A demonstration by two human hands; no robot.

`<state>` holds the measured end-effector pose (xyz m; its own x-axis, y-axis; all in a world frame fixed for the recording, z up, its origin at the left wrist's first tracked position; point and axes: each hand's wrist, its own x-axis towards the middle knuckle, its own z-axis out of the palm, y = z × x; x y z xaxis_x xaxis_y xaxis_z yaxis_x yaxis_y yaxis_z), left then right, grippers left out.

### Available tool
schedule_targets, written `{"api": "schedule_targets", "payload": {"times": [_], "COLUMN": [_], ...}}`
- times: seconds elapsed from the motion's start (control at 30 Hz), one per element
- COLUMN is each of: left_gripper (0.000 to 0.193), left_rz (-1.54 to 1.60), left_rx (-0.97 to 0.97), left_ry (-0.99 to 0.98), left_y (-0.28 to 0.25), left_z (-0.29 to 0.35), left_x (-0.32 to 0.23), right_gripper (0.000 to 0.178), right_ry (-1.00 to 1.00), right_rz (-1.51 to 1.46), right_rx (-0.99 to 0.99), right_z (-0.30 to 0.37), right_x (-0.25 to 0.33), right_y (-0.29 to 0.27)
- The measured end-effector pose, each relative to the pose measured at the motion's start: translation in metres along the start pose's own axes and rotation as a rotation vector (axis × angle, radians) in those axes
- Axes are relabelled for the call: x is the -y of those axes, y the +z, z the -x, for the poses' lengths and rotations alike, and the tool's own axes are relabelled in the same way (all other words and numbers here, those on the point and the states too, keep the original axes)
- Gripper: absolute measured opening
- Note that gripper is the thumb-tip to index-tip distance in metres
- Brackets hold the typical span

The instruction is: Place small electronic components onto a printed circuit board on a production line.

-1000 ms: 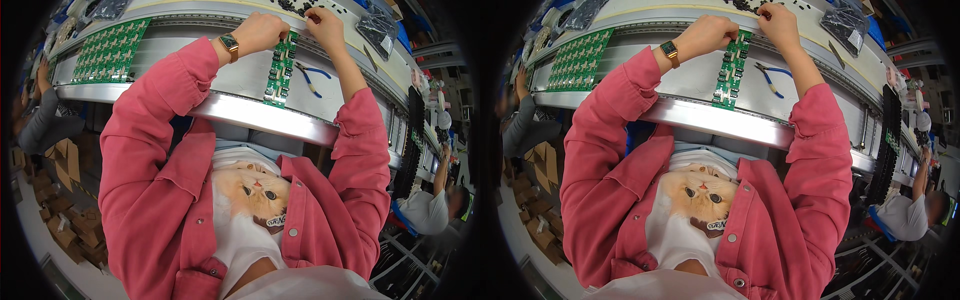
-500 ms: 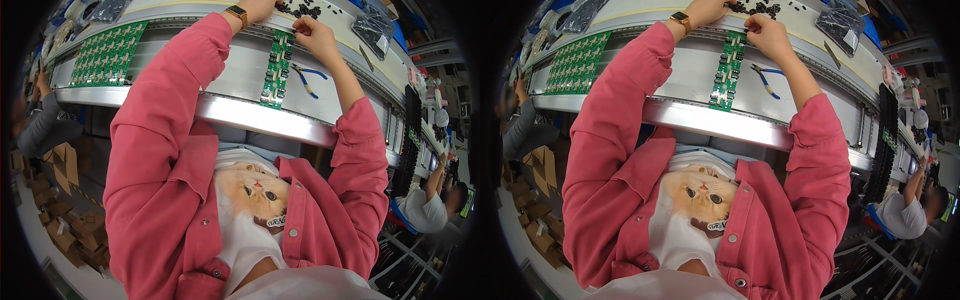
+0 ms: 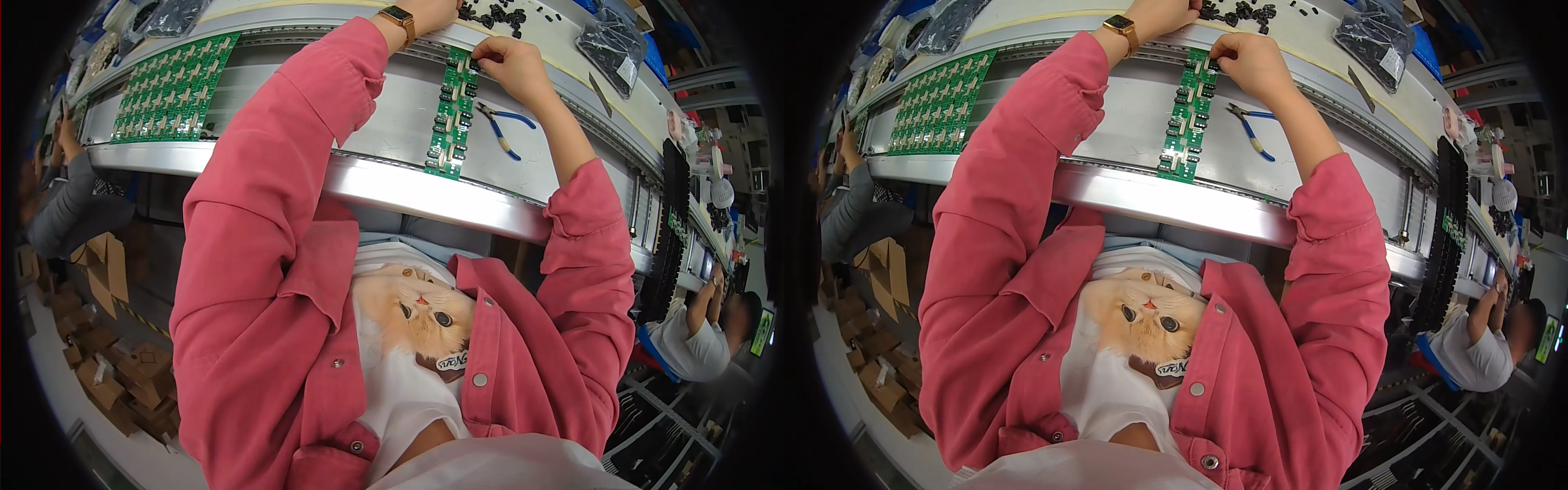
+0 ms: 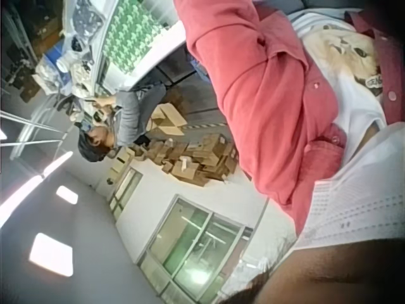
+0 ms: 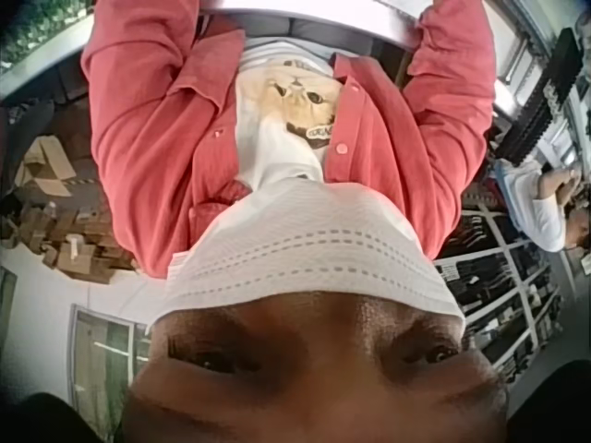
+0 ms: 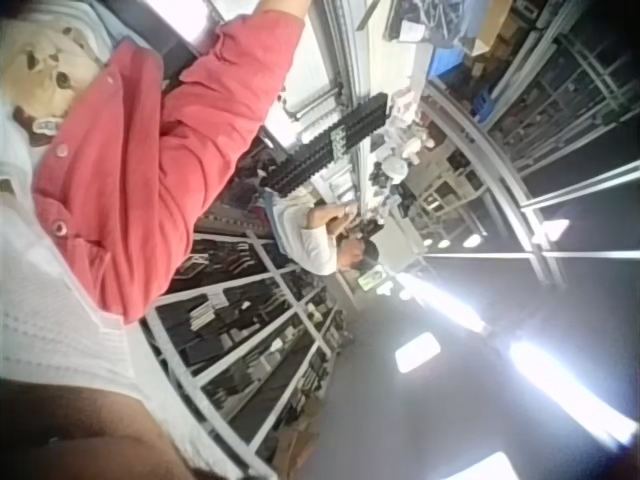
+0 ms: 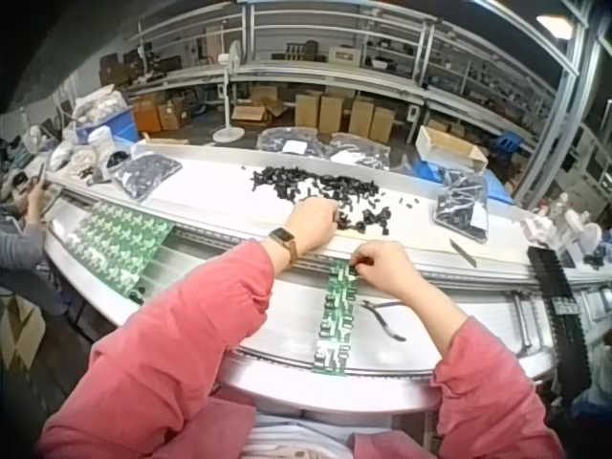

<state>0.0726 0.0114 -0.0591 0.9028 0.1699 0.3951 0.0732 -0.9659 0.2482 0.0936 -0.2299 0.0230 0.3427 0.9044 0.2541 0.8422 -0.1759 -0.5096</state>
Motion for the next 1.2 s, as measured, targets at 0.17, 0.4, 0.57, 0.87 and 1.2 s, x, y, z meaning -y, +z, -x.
{"api": "schedule_targets", "payload": {"times": [0.17, 0.4, 0.57, 0.87, 1.2], "left_gripper": [0.012, 0.01, 0.009, 0.007, 0.011], "left_rz": [0.055, 0.408, 0.687, 0.36, 0.286], "left_rx": [0.031, 0.154, 0.266, -0.277, 0.112], "left_ry": [-0.045, -0.3, -0.478, -0.152, 0.09], "left_y": [-0.016, -0.008, -0.016, -0.065, -0.122], "left_z": [0.001, -0.002, 0.001, 0.025, 0.073], "left_x": [-0.02, 0.006, 0.005, -0.033, -0.115], "right_gripper": [0.015, 0.015, 0.015, 0.017, 0.019], "right_ry": [0.028, -0.008, -0.031, -0.013, 0.045], "right_rz": [0.037, 0.057, 0.072, 0.095, 0.097], "right_rx": [0.019, 0.036, 0.032, 0.022, 0.032], "right_z": [0.002, -0.003, -0.003, -0.001, 0.003], "right_x": [0.0, 0.009, 0.009, 0.009, 0.007], "right_y": [-0.002, -0.002, -0.002, -0.006, -0.01]}}
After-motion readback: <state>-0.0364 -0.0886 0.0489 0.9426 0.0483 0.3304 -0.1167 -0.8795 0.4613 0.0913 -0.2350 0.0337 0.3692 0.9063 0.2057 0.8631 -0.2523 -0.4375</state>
